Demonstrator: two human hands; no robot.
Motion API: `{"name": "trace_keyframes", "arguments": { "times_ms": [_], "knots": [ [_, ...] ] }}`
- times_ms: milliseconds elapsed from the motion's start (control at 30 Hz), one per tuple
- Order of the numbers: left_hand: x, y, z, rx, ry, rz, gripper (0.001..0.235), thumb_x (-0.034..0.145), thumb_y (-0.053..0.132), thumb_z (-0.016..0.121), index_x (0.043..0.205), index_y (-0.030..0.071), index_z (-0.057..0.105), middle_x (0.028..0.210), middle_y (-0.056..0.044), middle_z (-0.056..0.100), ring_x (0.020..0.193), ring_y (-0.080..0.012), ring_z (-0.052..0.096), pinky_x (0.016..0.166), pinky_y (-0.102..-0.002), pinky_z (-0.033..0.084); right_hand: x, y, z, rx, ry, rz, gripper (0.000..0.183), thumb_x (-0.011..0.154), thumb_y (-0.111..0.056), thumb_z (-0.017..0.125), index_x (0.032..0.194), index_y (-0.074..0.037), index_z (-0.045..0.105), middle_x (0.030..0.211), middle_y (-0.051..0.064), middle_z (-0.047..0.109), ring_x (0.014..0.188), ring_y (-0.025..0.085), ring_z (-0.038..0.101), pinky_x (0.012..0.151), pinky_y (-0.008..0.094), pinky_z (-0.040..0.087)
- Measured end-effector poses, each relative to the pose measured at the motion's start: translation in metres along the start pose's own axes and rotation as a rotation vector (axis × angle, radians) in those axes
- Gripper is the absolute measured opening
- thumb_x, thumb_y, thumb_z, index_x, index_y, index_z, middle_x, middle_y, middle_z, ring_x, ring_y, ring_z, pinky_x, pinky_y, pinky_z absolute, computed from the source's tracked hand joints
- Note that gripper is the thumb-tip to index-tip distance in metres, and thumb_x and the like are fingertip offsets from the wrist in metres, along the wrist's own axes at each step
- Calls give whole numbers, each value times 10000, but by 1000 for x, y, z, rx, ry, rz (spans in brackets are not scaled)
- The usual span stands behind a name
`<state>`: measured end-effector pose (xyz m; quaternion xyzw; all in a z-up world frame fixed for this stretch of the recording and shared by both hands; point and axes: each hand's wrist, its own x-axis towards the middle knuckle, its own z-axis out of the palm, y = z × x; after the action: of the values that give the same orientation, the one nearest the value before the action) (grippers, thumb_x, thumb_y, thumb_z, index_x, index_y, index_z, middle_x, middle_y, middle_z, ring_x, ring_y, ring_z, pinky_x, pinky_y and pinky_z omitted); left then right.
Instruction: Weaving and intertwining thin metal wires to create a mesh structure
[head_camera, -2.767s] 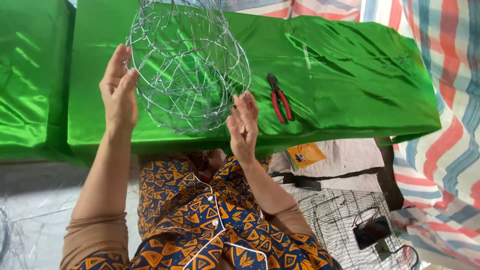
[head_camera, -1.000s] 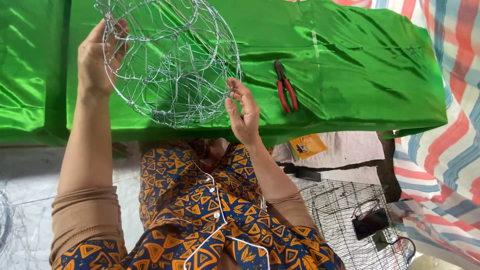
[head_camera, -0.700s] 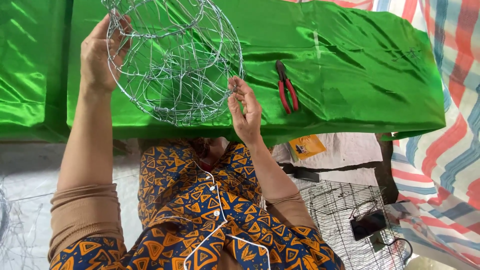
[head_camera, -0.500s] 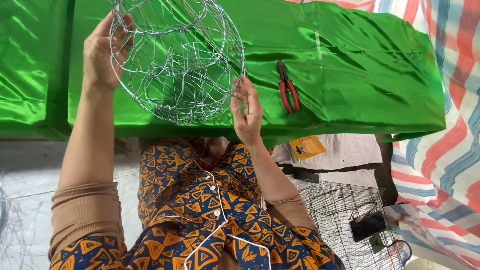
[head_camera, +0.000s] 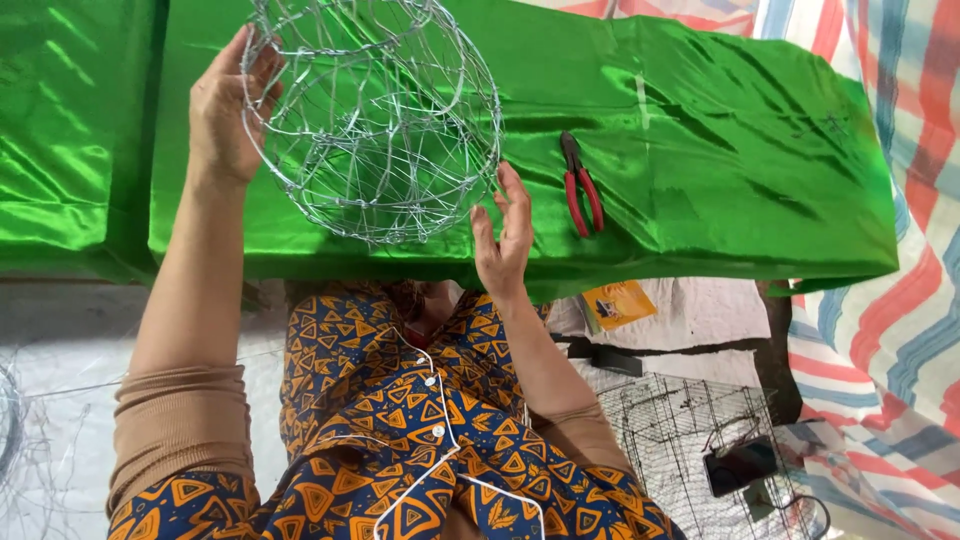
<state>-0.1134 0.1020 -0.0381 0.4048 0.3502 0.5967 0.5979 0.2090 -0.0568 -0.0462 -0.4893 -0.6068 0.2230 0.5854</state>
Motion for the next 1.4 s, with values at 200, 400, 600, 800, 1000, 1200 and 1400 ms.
{"name": "trace_keyframes", "arguments": {
  "times_ms": [200,400,600,800,1000,1200,1400],
  "knots": [
    [-5,-9,7,2,9,81,688,840,116,571,1513,23,460,1413,-115,635,1211,-152,601,1041,-310,450,-6,-23,5,-200,57,-189,465,979,-81,623,1419,-53,478,1528,166,460,1434,334,483,1204,438,424],
    [-30,-9,38,144,-95,299,556,988,-54,587,1507,109,472,1525,-144,536,1432,-268,491,1101,-369,497,0,-38,3,-195,13,-178,452,1000,-147,630,1417,-41,492,1565,200,418,1453,345,461,1217,441,408],
    [-51,-5,64,134,-118,387,585,1017,-65,581,1552,-17,348,1581,-260,414,1413,-330,488,1152,-378,491,5,-42,-1,-187,-11,-106,410,1021,-178,603,1404,-46,538,1565,169,430,1464,319,442,1223,429,387],
    [-88,4,105,426,86,425,665,974,162,713,1517,-25,378,1555,-288,427,1465,-403,415,1240,-510,343,29,-58,-2,-330,126,-398,304,986,-171,668,1267,-64,624,1483,166,478,1390,320,485,1203,457,435],
    [-121,-9,135,647,157,473,763,1005,340,790,1610,145,369,1580,-165,449,1430,-357,400,1068,-514,418,60,-70,8,-357,122,-575,266,1013,-279,644,1205,-107,708,1391,153,549,1296,334,529,1097,475,437],
    [-137,-22,165,719,76,682,693,1033,339,685,1611,140,359,1651,-102,386,1473,-246,401,1166,-436,300,70,-87,5,-515,96,-512,335,1058,-393,540,1137,-99,683,1393,175,516,1317,300,496,1115,450,382],
    [-152,-38,187,717,13,735,714,1028,341,643,1614,92,322,1669,-155,336,1476,-252,402,1142,-415,310,83,-79,-15,-557,72,-409,375,1045,-453,548,1080,-95,657,1198,155,610,1175,284,594,1029,435,420]
  ]
}}
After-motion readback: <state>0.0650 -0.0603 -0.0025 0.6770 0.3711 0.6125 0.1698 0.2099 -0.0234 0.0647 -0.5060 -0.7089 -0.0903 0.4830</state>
